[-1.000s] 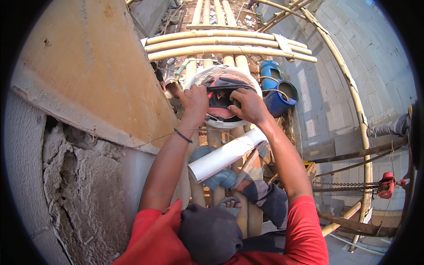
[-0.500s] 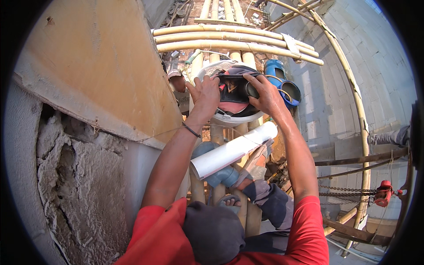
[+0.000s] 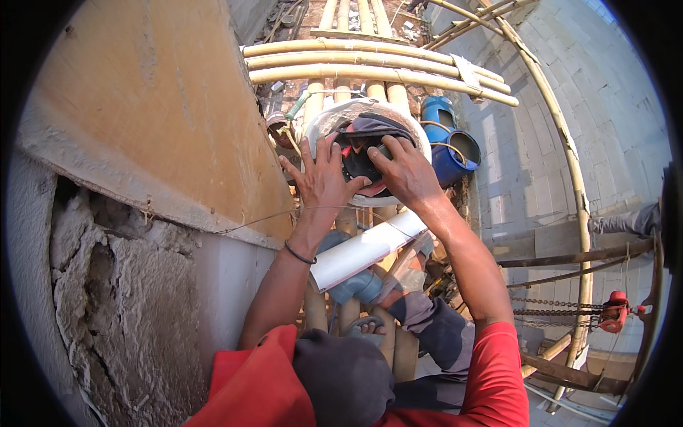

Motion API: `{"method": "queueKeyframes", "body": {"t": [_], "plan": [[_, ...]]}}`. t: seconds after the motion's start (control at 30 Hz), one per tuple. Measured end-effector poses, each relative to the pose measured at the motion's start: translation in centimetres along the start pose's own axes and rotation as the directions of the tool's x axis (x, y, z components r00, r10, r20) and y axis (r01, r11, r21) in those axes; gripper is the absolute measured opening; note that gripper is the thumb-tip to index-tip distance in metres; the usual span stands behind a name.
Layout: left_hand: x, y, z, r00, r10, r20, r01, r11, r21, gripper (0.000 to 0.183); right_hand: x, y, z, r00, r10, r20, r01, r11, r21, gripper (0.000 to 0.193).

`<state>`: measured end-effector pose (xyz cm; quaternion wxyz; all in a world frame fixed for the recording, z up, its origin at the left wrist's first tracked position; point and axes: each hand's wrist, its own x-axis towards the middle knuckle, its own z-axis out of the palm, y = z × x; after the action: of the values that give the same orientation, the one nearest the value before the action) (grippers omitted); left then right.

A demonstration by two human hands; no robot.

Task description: The person sits on bamboo scaffolding and assembles white PVC pipes and fittings. They retrieve a marker from a bucket, mark the pipe, and then connect the pieces together by hand.

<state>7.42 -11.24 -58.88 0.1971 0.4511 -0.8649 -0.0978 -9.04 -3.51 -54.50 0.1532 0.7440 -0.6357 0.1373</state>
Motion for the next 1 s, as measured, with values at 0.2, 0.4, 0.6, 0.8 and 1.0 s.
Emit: {"method": "queueKeyframes", "body": {"t": [0.2,0.4,0.6,0.8,1.0], "plan": [[-0.1,0.0,-0.2,0.999,-0.037,0.005,0.038,0.999,-0.009,0.083,1.7,0.1,-0.4,0.986,-0.075,0.149,0.068,0.996,0.049,0.025],[2.8,-2.8,1.6,0.977,-0.199,0.076,0.213,0.933,-0.291,0.041,5.2,-0.3,2.6,0.932,0.026,0.362,-0.102,0.976,0.192,0.018],[6.1,-5.7,4.9,0.975,-0.204,0.086,0.221,0.915,-0.338,0.03,8.1,-1.2,6.5,0.959,-0.029,0.283,-0.019,0.986,0.166,0.021],[6.2,-9.5,7.2,0.914,-0.218,0.341,0.398,0.326,-0.858,0.037,8.7,-3.6,3.3,0.956,-0.154,0.25,0.135,0.987,0.091,0.023],[6.0,-6.8,4.7,0.935,-0.112,0.337,0.355,0.242,-0.903,0.028,8.1,-3.1,3.4,0.929,-0.219,0.298,0.229,0.973,0.003,0.019]]}}
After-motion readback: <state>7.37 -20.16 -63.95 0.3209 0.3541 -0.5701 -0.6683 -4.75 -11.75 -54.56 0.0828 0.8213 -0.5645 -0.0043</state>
